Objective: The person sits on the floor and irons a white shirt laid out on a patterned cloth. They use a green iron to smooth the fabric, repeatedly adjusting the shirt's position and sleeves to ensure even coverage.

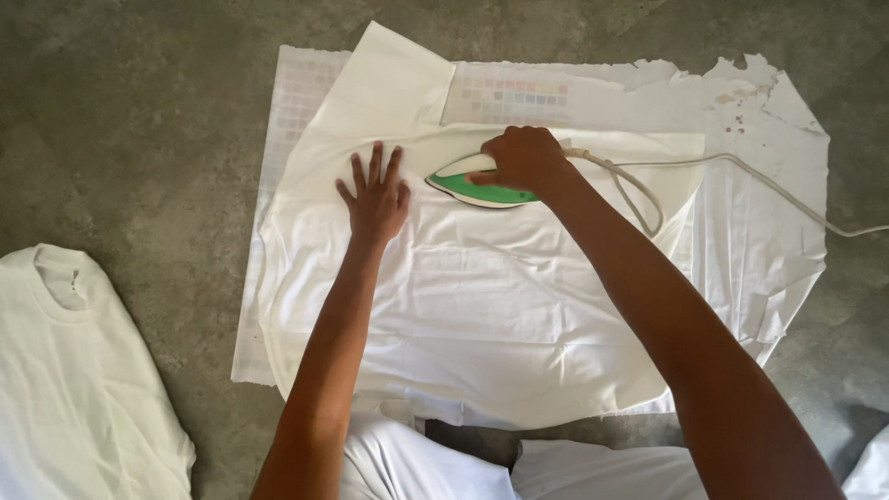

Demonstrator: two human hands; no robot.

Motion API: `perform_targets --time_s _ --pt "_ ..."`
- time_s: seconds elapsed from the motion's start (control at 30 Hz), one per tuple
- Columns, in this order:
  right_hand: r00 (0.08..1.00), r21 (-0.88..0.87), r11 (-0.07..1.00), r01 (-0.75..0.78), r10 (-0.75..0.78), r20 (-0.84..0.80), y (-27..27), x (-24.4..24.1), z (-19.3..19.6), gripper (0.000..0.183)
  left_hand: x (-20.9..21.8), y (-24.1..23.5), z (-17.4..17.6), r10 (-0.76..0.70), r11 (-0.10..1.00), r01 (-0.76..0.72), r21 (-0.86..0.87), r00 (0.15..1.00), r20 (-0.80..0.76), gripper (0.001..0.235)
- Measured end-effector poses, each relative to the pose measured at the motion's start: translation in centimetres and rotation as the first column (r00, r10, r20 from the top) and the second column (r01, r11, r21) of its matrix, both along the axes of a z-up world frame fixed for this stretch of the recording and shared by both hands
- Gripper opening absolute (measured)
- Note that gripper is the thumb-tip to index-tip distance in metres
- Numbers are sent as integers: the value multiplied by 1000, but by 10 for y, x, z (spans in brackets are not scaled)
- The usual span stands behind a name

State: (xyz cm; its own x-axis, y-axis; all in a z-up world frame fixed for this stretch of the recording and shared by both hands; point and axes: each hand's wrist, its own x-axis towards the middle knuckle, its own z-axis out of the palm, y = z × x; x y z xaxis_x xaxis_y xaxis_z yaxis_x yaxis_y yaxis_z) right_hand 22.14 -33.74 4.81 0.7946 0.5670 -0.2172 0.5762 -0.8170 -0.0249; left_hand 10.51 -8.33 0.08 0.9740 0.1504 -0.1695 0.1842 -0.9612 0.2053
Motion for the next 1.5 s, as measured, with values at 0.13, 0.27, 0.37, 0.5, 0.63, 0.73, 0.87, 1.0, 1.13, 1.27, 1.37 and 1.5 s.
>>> perform_targets --time_s 0.13,0.27,0.37,0.5,0.63,0.73,0.87,1.0,1.13,1.27,1.37,1.5 --pt "990 56 990 131 -133 47 -27 14 -7 81 4 0 -5 9 1000 -9 9 1000 -21 65" --pt "986 13 989 145 -144 -80 -35 -1 10 79 6 5 -12 -1 1000 2 18 997 -76 67" --pt "987 -66 997 33 -43 -154 -39 -25 27 77 14 10 -15 -3 1000 4 10 997 -82 67" --pt "982 -97 992 83 -98 -160 -68 -18 33 83 15 15 -21 -29 1000 30 11 997 -73 67" --pt "967 -68 967 246 -250 -54 -116 12 6 89 18 6 -14 -6 1000 8 22 998 -67 68" --pt "973 -123 971 206 -216 -76 -122 -6 12 87 41 -6 -32 63 998 -62 7 997 -48 74" --pt "980 -110 993 53 -72 -184 -114 -65 24 78 66 -58 -33 119 987 -115 114 993 -29 89" --pt "987 -128 991 41 -60 -147 -132 -93 14 73 57 -102 -5 25 999 -26 -38 999 -44 92" --pt "971 -134 979 156 -177 -160 -193 -65 15 76 53 -90 -26 -10 1000 10 10 998 -58 88" --pt "930 -189 928 320 -346 -123 -262 -43 19 84 53 -80 -27 -36 999 35 -32 999 -34 85" --pt "915 -252 909 331 -374 -150 -285 -45 23 82 47 -93 -50 -32 999 32 1 992 122 85" --pt "944 -221 950 220 -264 -196 -249 -68 40 79 -4 -173 -72 -243 922 382 -59 690 682 45"
